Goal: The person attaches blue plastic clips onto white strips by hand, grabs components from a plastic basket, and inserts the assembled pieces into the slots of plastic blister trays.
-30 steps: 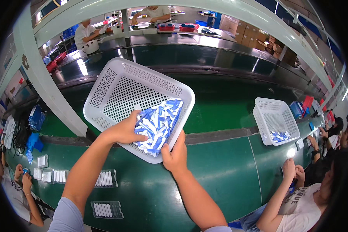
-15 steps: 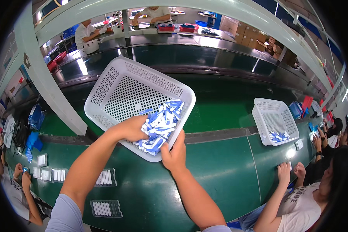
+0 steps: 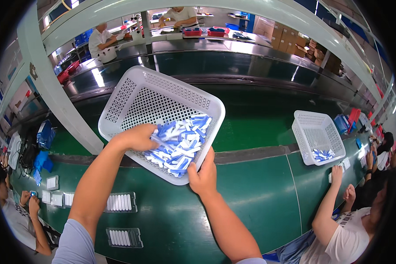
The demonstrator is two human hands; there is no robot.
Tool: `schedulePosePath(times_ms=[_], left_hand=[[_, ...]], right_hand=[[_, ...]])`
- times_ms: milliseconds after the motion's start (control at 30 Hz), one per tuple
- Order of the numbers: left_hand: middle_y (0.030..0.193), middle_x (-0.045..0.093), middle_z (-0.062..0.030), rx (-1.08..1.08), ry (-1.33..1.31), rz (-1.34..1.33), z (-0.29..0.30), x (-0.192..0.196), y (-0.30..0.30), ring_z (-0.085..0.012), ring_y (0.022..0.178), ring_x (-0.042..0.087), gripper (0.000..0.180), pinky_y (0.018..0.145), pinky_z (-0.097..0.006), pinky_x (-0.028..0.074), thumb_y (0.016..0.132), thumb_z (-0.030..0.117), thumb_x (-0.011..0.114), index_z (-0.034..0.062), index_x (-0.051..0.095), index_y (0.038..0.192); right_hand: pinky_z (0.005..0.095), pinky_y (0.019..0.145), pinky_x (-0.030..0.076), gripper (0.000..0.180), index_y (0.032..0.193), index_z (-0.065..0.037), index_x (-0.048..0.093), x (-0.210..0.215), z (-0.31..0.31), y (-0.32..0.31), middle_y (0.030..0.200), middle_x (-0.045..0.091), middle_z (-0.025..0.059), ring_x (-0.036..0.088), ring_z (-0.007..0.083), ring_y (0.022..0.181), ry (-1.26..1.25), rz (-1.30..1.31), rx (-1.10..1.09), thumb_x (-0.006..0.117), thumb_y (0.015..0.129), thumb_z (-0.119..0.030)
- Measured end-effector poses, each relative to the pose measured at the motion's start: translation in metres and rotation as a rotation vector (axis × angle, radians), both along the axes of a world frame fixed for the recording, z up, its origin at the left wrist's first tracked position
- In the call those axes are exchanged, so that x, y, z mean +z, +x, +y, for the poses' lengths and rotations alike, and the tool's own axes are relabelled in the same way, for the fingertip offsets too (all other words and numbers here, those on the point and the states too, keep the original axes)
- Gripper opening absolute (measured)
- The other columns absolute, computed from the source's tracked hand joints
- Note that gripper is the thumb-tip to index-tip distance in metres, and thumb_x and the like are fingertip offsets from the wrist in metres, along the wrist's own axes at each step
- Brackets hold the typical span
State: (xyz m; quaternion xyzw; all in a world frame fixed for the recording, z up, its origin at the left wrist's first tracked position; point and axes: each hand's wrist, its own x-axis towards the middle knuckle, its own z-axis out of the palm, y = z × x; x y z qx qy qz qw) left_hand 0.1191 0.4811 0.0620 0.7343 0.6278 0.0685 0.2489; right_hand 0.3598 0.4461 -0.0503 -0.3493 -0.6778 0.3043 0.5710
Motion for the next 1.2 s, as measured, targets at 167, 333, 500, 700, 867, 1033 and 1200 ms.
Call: schedulePosePath(times_ms=[167, 333, 500, 700, 867, 1033, 1200], left_hand=[[0.127, 0.059, -0.0239, -0.177, -0.010, 0.259, -0.004, -0.003, 0.012, -0.0368, 0.121, 0.056, 0.072, 0.103, -0.039, 0.046, 0.068, 0.010, 0.075, -0.0033, 0.053, 0.135], [0.124, 0.058, -0.0192, -0.160, -0.002, 0.370, -0.007, -0.010, 0.036, -0.0354, 0.119, 0.057, 0.072, 0.101, -0.041, 0.049, 0.067, 0.013, 0.078, -0.0004, 0.053, 0.133], [0.117, 0.060, -0.0158, -0.188, 0.128, 0.407, -0.004, -0.022, 0.039, -0.0335, 0.114, 0.061, 0.061, 0.096, -0.043, 0.051, 0.071, 0.023, 0.080, 0.0013, 0.058, 0.124], [0.116, 0.057, -0.0175, -0.199, 0.178, 0.289, -0.003, -0.019, 0.022, -0.0357, 0.115, 0.058, 0.050, 0.095, -0.042, 0.050, 0.078, 0.014, 0.074, -0.0024, 0.056, 0.121], [0.112, 0.054, -0.0181, -0.261, 0.470, 0.124, -0.002, -0.004, 0.023, -0.0357, 0.115, 0.055, 0.046, 0.097, -0.041, 0.048, 0.076, 0.005, 0.073, -0.0030, 0.055, 0.117], [0.109, 0.057, -0.0163, -0.303, 0.431, 0.151, 0.002, -0.013, 0.025, -0.0349, 0.111, 0.057, 0.040, 0.095, -0.041, 0.049, 0.074, 0.002, 0.072, -0.0021, 0.058, 0.111], [0.107, 0.060, -0.0152, -0.210, 0.319, 0.265, 0.005, -0.022, 0.024, -0.0351, 0.109, 0.059, 0.037, 0.095, -0.042, 0.049, 0.069, 0.003, 0.073, -0.0006, 0.062, 0.104]], right_hand=[[0.0427, 0.101, 0.046, 0.069, 0.148, 0.006, 0.030, 0.002, -0.003, 0.001, 0.129, 0.059, 0.0271, 0.062, 0.0345, 0.116, -0.027, -0.006, -0.002, 0.052, 0.085, -0.011], [0.0446, 0.096, 0.049, 0.071, 0.148, 0.006, 0.030, 0.004, -0.002, 0.002, 0.126, 0.060, 0.0296, 0.063, 0.0427, 0.112, -0.034, -0.015, 0.020, 0.056, 0.085, -0.013], [0.0441, 0.095, 0.050, 0.071, 0.148, 0.006, 0.031, 0.001, -0.001, 0.001, 0.126, 0.060, 0.0286, 0.064, 0.0419, 0.109, 0.024, -0.032, -0.004, 0.056, 0.085, -0.012], [0.0443, 0.095, 0.049, 0.071, 0.148, 0.006, 0.030, -0.002, -0.001, -0.001, 0.126, 0.060, 0.0291, 0.064, 0.0421, 0.110, -0.038, 0.011, 0.007, 0.055, 0.085, -0.012], [0.0451, 0.096, 0.049, 0.070, 0.148, 0.006, 0.030, -0.002, 0.001, 0.000, 0.125, 0.060, 0.0297, 0.064, 0.0426, 0.110, -0.002, 0.009, -0.007, 0.055, 0.085, -0.011], [0.0453, 0.096, 0.049, 0.070, 0.148, 0.006, 0.030, -0.001, 0.001, 0.000, 0.125, 0.060, 0.0300, 0.064, 0.0434, 0.110, -0.027, 0.008, 0.004, 0.055, 0.085, -0.011], [0.0450, 0.096, 0.049, 0.070, 0.148, 0.006, 0.030, -0.003, 0.002, -0.001, 0.124, 0.061, 0.0300, 0.064, 0.0434, 0.110, -0.011, 0.000, -0.009, 0.055, 0.085, -0.011]])
